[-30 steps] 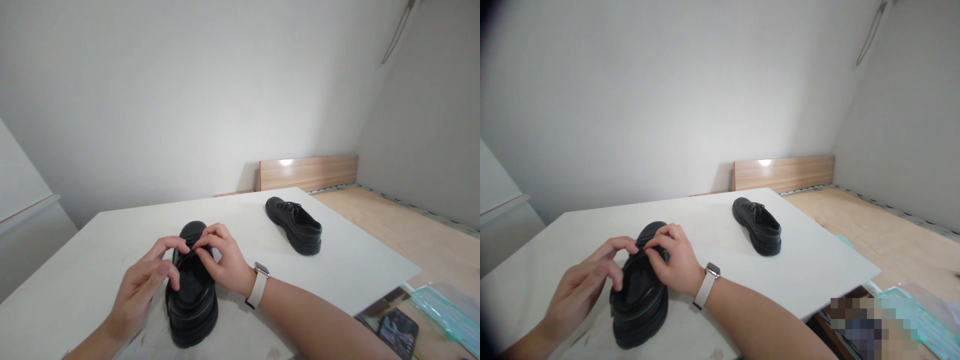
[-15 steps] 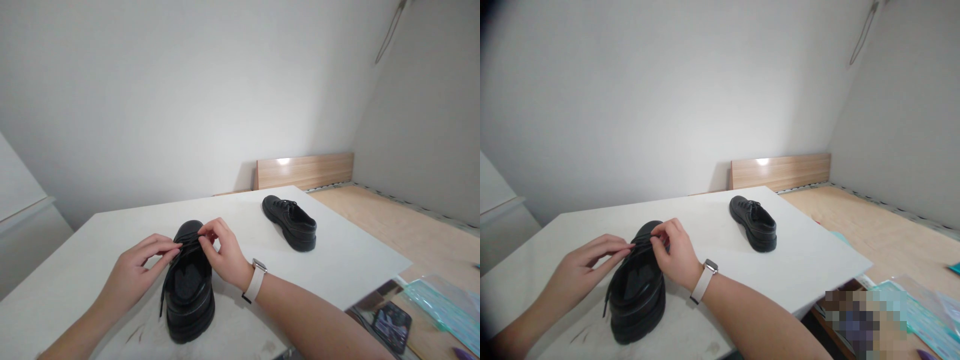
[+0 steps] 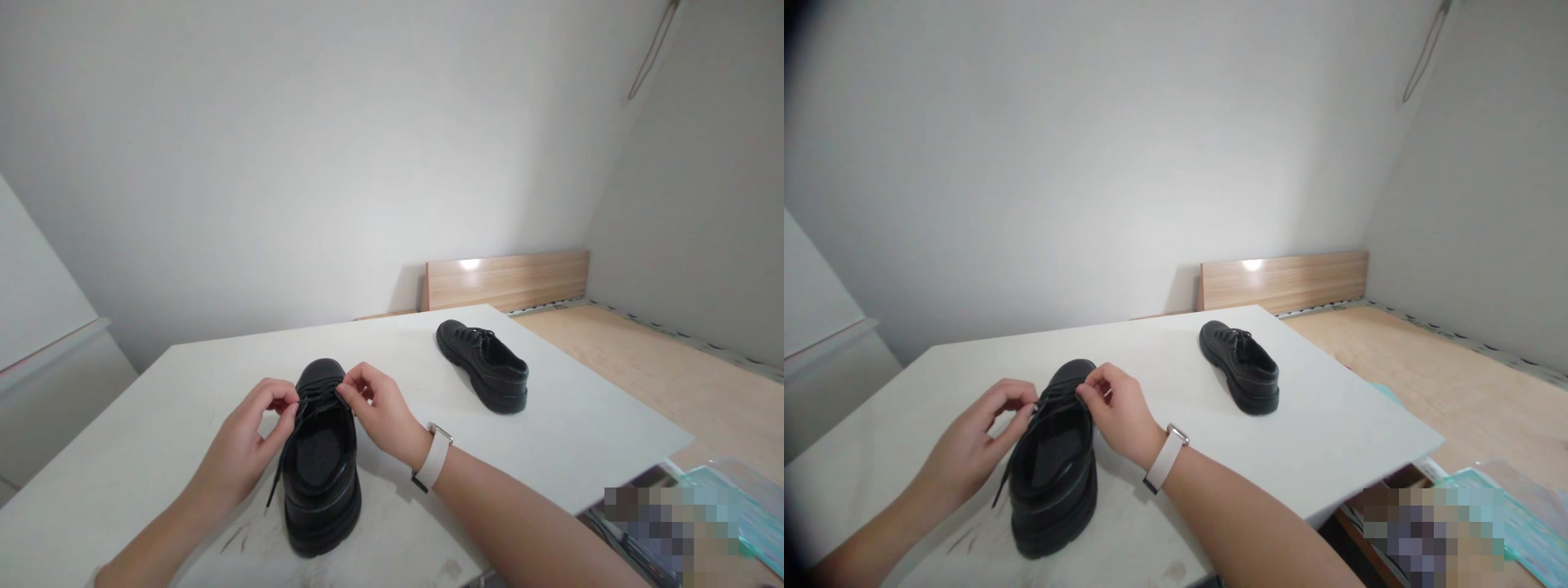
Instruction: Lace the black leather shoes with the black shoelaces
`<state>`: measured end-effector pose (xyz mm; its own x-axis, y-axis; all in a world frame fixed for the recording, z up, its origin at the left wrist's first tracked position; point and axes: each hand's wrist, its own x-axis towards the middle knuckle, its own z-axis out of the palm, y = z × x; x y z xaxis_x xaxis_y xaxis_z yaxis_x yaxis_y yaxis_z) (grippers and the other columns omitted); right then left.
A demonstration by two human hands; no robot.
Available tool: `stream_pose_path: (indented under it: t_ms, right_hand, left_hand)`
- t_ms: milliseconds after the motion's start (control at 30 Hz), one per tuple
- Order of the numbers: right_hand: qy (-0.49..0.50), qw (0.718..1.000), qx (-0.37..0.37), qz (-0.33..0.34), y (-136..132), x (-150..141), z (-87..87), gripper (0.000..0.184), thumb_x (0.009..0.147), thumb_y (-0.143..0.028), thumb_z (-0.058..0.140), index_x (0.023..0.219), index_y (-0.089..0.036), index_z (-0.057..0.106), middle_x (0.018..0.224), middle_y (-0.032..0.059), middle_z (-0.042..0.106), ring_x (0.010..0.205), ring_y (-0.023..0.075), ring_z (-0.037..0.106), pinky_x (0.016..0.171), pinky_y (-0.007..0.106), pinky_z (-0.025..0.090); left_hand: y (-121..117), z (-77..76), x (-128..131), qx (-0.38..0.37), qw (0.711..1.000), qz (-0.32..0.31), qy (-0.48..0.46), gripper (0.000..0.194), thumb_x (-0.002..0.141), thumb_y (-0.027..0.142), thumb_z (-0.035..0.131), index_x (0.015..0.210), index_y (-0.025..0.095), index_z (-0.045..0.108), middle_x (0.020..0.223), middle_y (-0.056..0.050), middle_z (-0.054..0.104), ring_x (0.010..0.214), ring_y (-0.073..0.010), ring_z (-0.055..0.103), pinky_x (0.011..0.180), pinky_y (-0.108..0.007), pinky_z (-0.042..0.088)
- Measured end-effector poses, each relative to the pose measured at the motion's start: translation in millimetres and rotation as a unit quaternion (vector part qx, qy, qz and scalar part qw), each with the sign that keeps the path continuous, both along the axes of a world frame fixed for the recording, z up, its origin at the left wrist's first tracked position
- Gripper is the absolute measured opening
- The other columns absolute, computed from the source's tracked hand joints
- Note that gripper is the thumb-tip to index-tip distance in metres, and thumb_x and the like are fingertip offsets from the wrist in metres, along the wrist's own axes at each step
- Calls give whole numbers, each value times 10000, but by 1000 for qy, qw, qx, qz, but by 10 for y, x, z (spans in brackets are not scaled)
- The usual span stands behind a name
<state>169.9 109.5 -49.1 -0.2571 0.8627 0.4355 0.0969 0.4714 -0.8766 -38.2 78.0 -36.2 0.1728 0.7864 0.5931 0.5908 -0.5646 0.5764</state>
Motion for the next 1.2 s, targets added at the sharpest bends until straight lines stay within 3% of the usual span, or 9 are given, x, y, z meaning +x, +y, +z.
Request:
stream_pose_path:
  t_ms: [100, 167, 367, 433, 533, 733, 1000, 1200]
  right_hand:
    - [-56, 994, 78, -45, -79, -9, 38, 98, 949, -261, 519, 887, -189, 544, 805, 17, 576, 705, 153, 516, 642, 286, 425]
    - [-63, 992, 93, -57, -112, -24, 42, 92, 966, -239, 474, 905, -192, 524, 836, 27, 579, 748, 166, 536, 694, 307, 449]
    - [38, 998, 35, -27, -63, -44, 4, 130, 907, -292, 588, 963, -198, 518, 845, 12, 591, 747, 154, 561, 677, 289, 469]
    - [53, 999, 1, -13, -15, -30, -28, 177, 882, -298, 628, 995, -195, 538, 867, 16, 603, 765, 152, 571, 688, 286, 473]
    - [37, 999, -21, -1, 40, -16, -84, 98, 886, -273, 613, 903, -185, 574, 835, 11, 592, 751, 149, 558, 686, 287, 459]
    - [66, 997, 7, -26, -20, -44, -82, 74, 950, -256, 522, 904, -199, 530, 848, 22, 617, 817, 169, 578, 779, 322, 462]
    - [80, 995, 65, 0, -85, -20, -42, 108, 970, -301, 490, 938, -201, 518, 858, 23, 556, 821, 167, 533, 770, 314, 450]
    - [99, 993, 58, -10, -136, -12, 17, 126, 984, -315, 501, 940, -197, 511, 841, 20, 568, 808, 164, 560, 766, 320, 450]
  left_hand:
    - [-32, -21, 28, -1, 1000, 22, 4, 209, 939, 418, 504, 938, 230, 596, 882, -29, 647, 837, -210, 633, 745, -287, 510]
    - [-56, -28, 48, -19, 999, 33, -14, 230, 935, 447, 509, 952, 232, 590, 878, -31, 651, 843, -217, 640, 745, -292, 514]
    - [-37, -27, 33, -76, 989, 22, -125, 337, 862, 497, 627, 1055, 222, 594, 933, -43, 669, 885, -218, 664, 812, -307, 541]
    - [-13, -13, 3, -103, 987, 8, -119, 336, 848, 521, 647, 990, 218, 622, 898, -42, 681, 854, -220, 667, 784, -307, 544]
    - [9, 18, -28, -135, 987, -26, -84, 326, 859, 537, 636, 882, 212, 642, 820, -36, 683, 793, -219, 665, 724, -300, 537]
    - [-10, 20, -26, -129, 983, -9, -127, 356, 896, 572, 589, 946, 222, 633, 897, -52, 710, 881, -228, 685, 764, -298, 543]
    - [-101, 71, 36, -127, 980, 29, -149, 407, 841, 620, 639, 879, 216, 615, 790, -29, 685, 757, -196, 660, 650, -243, 519]
    - [-168, 105, 66, -140, 976, 45, -162, 398, 853, 607, 631, 882, 210, 622, 759, -27, 684, 743, -184, 652, 676, -235, 530]
